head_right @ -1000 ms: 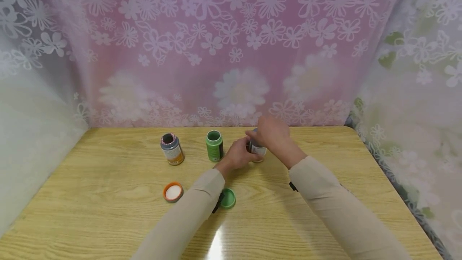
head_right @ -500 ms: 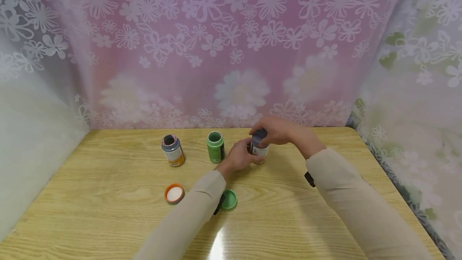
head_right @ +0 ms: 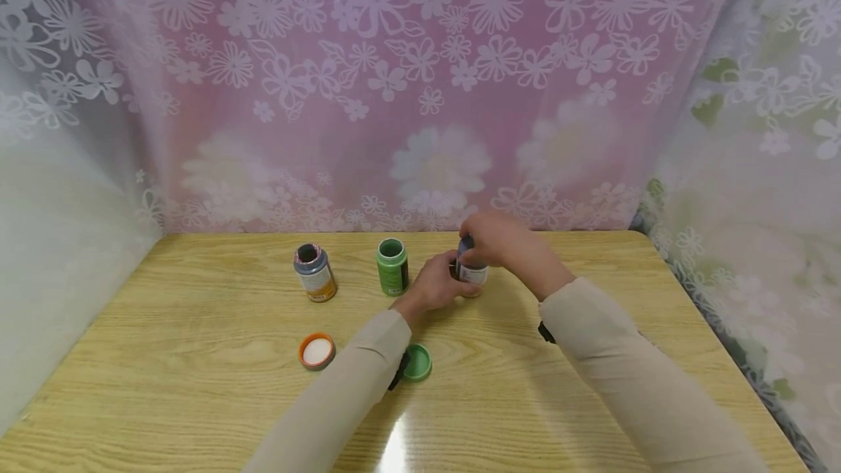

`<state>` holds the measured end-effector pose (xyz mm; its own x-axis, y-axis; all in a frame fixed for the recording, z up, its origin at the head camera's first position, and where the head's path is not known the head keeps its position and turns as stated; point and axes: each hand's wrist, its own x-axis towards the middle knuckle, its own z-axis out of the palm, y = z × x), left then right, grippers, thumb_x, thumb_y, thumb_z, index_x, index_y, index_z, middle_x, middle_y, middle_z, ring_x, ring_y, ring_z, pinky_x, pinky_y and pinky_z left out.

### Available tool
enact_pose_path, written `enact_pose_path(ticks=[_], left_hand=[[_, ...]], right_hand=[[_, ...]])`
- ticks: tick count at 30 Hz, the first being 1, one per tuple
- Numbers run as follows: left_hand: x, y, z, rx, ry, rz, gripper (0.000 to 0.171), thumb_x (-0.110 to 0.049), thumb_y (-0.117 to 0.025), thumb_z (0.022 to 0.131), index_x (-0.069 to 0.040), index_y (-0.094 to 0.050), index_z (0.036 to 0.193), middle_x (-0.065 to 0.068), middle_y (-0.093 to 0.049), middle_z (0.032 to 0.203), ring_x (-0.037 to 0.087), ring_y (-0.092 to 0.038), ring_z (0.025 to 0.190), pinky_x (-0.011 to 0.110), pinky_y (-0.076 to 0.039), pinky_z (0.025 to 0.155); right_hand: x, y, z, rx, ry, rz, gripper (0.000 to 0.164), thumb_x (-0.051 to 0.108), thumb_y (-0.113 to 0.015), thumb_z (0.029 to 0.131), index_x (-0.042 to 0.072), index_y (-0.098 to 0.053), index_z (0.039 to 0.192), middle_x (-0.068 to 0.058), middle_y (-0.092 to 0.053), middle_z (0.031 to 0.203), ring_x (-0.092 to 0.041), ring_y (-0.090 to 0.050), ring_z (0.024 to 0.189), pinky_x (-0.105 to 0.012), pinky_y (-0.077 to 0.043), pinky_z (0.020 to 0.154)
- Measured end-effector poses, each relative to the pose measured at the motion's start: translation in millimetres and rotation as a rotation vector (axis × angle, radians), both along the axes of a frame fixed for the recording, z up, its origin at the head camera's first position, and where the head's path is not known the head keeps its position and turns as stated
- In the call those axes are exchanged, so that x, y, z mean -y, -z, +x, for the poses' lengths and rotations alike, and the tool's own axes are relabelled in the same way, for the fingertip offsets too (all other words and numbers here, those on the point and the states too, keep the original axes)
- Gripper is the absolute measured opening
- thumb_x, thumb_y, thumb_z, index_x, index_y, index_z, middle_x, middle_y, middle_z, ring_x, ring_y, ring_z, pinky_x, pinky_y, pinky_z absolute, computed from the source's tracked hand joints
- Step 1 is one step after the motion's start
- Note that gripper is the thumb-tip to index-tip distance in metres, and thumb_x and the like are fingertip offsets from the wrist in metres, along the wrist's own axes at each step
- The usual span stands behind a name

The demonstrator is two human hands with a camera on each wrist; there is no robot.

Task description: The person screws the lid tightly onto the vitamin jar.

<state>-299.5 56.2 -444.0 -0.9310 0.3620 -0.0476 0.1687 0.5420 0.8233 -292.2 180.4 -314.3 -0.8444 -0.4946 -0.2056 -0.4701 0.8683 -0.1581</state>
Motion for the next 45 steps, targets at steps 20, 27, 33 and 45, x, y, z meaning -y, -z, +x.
enact_pose_path(ticks=[20, 27, 33, 45], left_hand=[[3, -3.9, 1.0, -0.052, -0.020, -0.060, 0.059, -0.036, -0.074, 0.070, -0.017, -0.050, 0.121, -0.005, -0.059, 0.098, 0.009, -0.055, 0.084, 0.025, -0.045, 0.072], [1, -1.4, 0.6, -0.064, -0.030, -0.080, 0.058, -0.035, -0.075, 0.070, -0.018, -0.051, 0.120, -0.006, -0.059, 0.097, 0.009, -0.055, 0.084, 0.025, -0.045, 0.072], [0, -0.2, 1.2, -0.066, -0.029, -0.075, 0.059, -0.035, -0.074, 0.071, -0.018, -0.050, 0.122, -0.005, -0.058, 0.100, 0.009, -0.055, 0.087, 0.025, -0.045, 0.074], [-2, 0.7, 1.0, -0.066, -0.030, -0.061, 0.060, -0.037, -0.075, 0.069, -0.019, -0.051, 0.120, -0.006, -0.058, 0.100, 0.008, -0.055, 0.086, 0.024, -0.045, 0.074]], right_hand=[[16, 8.6, 17.0, -0.100, 0.185, -0.114, 0.022, 0.022, -0.063, 0.084, 0.002, -0.062, 0.092, -0.004, -0.055, 0.072, -0.016, -0.049, 0.057, -0.028, -0.037, 0.047], [17, 10.5, 18.8, -0.113, 0.223, -0.111, 0.025, 0.024, -0.063, 0.083, 0.002, -0.063, 0.096, -0.005, -0.057, 0.075, -0.017, -0.050, 0.058, -0.028, -0.037, 0.048], [13, 13.4, 18.7, -0.129, 0.207, -0.111, 0.028, 0.026, -0.063, 0.084, 0.003, -0.062, 0.100, -0.007, -0.057, 0.082, -0.018, -0.050, 0.062, -0.030, -0.038, 0.050], [7, 14.1, 17.9, -0.107, 0.186, -0.140, 0.036, 0.027, -0.062, 0.084, 0.002, -0.059, 0.109, -0.011, -0.059, 0.093, -0.019, -0.052, 0.066, -0.031, -0.039, 0.053]])
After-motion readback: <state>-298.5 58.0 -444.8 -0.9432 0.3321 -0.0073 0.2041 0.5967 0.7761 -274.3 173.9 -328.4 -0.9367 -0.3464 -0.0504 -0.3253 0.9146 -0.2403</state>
